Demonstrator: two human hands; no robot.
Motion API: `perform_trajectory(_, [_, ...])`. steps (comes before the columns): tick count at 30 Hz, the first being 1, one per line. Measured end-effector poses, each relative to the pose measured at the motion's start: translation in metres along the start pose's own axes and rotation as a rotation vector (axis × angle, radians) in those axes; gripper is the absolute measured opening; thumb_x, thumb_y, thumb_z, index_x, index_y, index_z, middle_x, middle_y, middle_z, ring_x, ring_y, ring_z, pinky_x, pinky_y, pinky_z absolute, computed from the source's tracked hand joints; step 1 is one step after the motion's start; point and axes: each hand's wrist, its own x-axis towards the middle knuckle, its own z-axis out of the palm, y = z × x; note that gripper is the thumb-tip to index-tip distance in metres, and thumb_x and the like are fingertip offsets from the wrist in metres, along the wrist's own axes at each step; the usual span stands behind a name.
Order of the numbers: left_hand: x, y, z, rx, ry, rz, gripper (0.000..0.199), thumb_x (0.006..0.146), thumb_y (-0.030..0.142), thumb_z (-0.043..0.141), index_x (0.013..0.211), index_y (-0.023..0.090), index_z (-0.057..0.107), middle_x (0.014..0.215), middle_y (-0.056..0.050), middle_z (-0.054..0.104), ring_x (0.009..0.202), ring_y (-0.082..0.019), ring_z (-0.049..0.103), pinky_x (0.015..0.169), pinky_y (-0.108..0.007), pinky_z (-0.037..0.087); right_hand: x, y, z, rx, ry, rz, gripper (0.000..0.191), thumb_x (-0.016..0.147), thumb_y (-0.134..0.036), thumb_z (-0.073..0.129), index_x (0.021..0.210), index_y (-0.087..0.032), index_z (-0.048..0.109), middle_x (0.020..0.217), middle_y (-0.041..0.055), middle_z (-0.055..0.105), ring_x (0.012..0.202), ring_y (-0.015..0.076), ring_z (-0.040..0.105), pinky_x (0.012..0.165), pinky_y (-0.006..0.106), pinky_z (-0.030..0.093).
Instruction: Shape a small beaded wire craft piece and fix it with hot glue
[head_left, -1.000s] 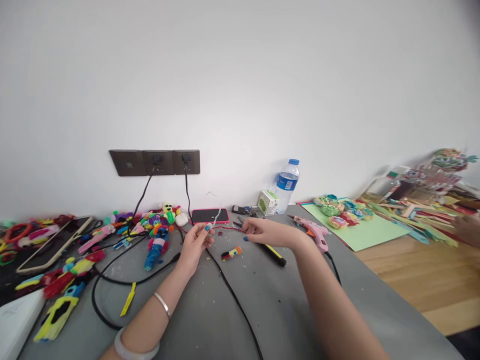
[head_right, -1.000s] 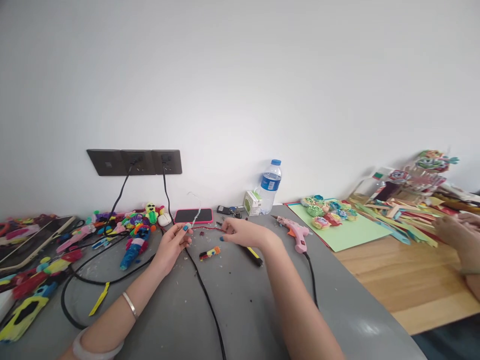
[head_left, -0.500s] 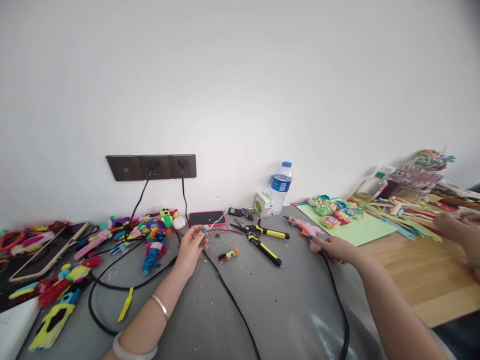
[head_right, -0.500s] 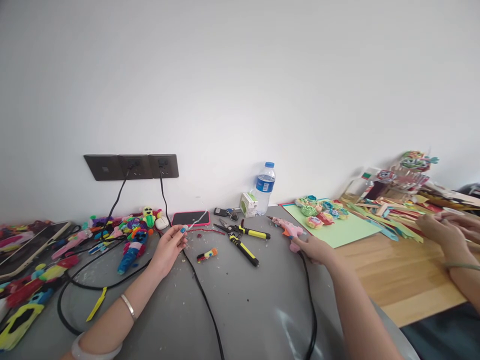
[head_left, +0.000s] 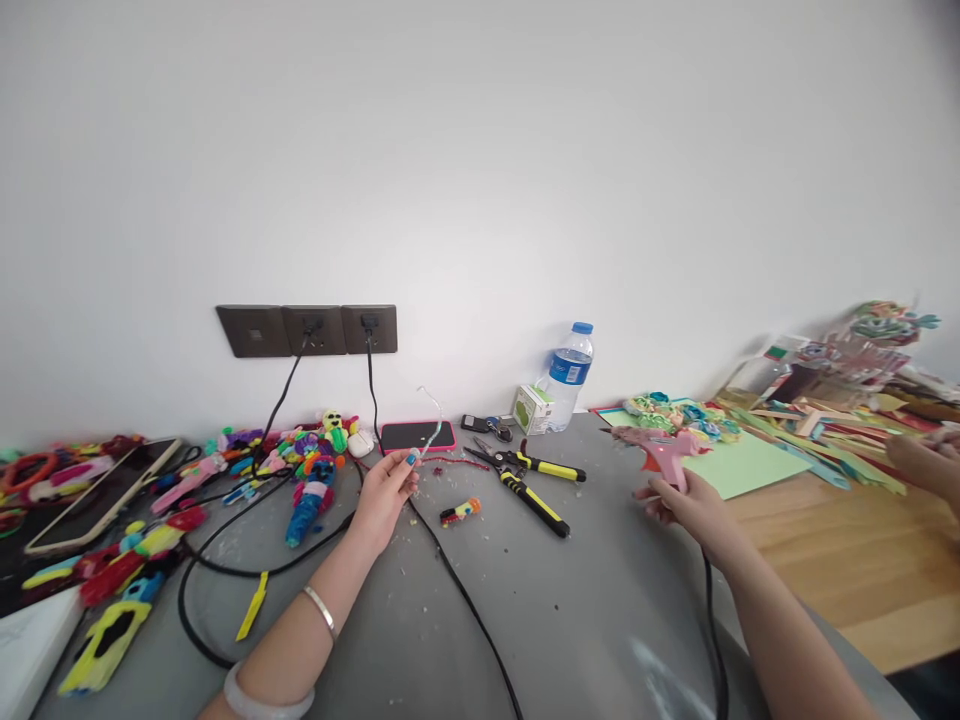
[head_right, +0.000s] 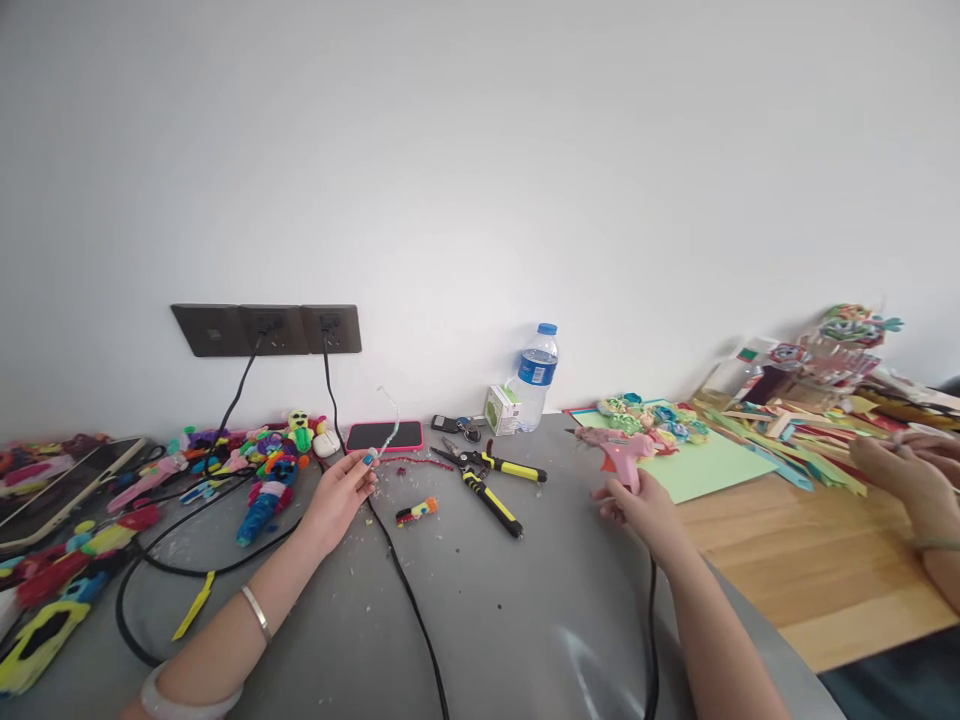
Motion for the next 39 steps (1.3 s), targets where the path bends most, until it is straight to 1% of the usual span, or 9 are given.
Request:
perform_trajectory(3, [0.0,0.0,0.0,-0.004,0.004,-0.001,0.048,0.045,0.04,0.093,0.079,0.014,0.071,0.076,-0.001,0.068,0.061,-0.007,0.055,0.058,-0.02,0.046,-0.025,-0.019,0.018,0.171,-0.049,-0.196,0.023,0.074,-0.033,0.061,0.07,-0.022,0.041,0.053,-0.0018,0.055,0.04,0.0088,0.039,0.04,0.023,0.032])
perform_trajectory(4, [0.0,0.001,0.0,-0.004,0.004,-0.001,0.048,0.046,0.04,0.092,0.079,0.014,0.071,0.076,-0.002,0.069,0.061,-0.007,0.055,0.058,-0.02,0.046,-0.034,-0.028,0.027,0.214,-0.099,-0.243,0.027,0.076,-0.036,0.062,0.069,-0.022,0.04,0.05,-0.0033,0.05,0.042,0.0088,0.038,0.04,0.022,0.029])
perform_trajectory(9, [-0.001,0.002,0.001,-0.025,0.03,-0.013,0.046,0.046,0.038,0.092,0.08,0.014,0.07,0.077,-0.001,0.068,0.061,-0.007,0.055,0.058,-0.02,0.046,-0.064,-0.073,0.088,0.458,-0.556,-0.405,0.036,0.087,-0.054,0.055,0.092,-0.018,0.052,0.045,-0.008,0.041,0.04,0.0085,0.026,0.042,0.023,0.02])
perform_trajectory(13, [0.0,0.0,0.0,-0.031,0.058,-0.023,0.048,0.045,0.039,0.093,0.079,0.015,0.07,0.077,-0.001,0.067,0.059,-0.007,0.053,0.057,-0.019,0.046,-0.061,-0.077,0.139,0.463,-0.898,-0.477,0.043,0.092,-0.057,0.049,0.098,-0.015,0.054,0.041,-0.0086,0.042,0.037,0.0078,0.025,0.043,0.024,0.021])
perform_trajectory(15, [0.001,-0.001,-0.001,-0.027,0.056,-0.027,0.047,0.046,0.04,0.093,0.079,0.016,0.069,0.076,0.0,0.067,0.059,-0.006,0.052,0.056,-0.019,0.045,-0.057,-0.068,0.157,0.466,-0.976,-0.495,0.044,0.093,-0.057,0.048,0.099,-0.014,0.054,0.041,-0.0089,0.043,0.037,0.0077,0.026,0.044,0.024,0.024])
perform_trajectory(18, [0.002,-0.003,-0.002,-0.016,0.068,-0.039,0.045,0.048,0.042,0.092,0.078,0.017,0.069,0.078,0.0,0.067,0.06,-0.006,0.052,0.057,-0.019,0.046,-0.054,-0.05,0.168,0.464,-0.96,-0.475,0.043,0.095,-0.057,0.045,0.097,-0.015,0.053,0.041,-0.0095,0.042,0.037,0.0075,0.025,0.046,0.024,0.025])
perform_trajectory(22, [0.001,-0.001,0.0,-0.001,0.077,-0.054,0.045,0.048,0.042,0.092,0.077,0.017,0.068,0.079,-0.001,0.067,0.061,-0.007,0.052,0.06,-0.02,0.047,-0.054,-0.037,0.168,0.431,-0.956,-0.437,0.042,0.095,-0.056,0.044,0.093,-0.015,0.052,0.041,-0.0095,0.042,0.038,0.0074,0.024,0.049,0.025,0.026])
perform_trajectory(33, [-0.003,-0.004,0.0,0.064,0.037,-0.03,0.042,0.053,0.043,0.09,0.079,0.018,0.069,0.079,-0.001,0.067,0.063,-0.008,0.053,0.061,-0.02,0.046,-0.052,-0.036,0.169,0.425,-0.994,-0.449,0.043,0.095,-0.057,0.044,0.089,-0.015,0.053,0.041,-0.0088,0.043,0.039,0.0081,0.027,0.055,0.027,0.031])
perform_trajectory(39, [-0.005,-0.001,0.003,0.061,0.053,-0.018,0.043,0.049,0.042,0.091,0.077,0.018,0.069,0.075,-0.001,0.065,0.063,-0.009,0.053,0.061,-0.021,0.046,-0.054,-0.039,0.167,0.372,-0.99,-0.428,0.043,0.095,-0.058,0.043,0.086,-0.017,0.051,0.041,-0.0083,0.042,0.042,0.0096,0.028,0.054,0.027,0.031])
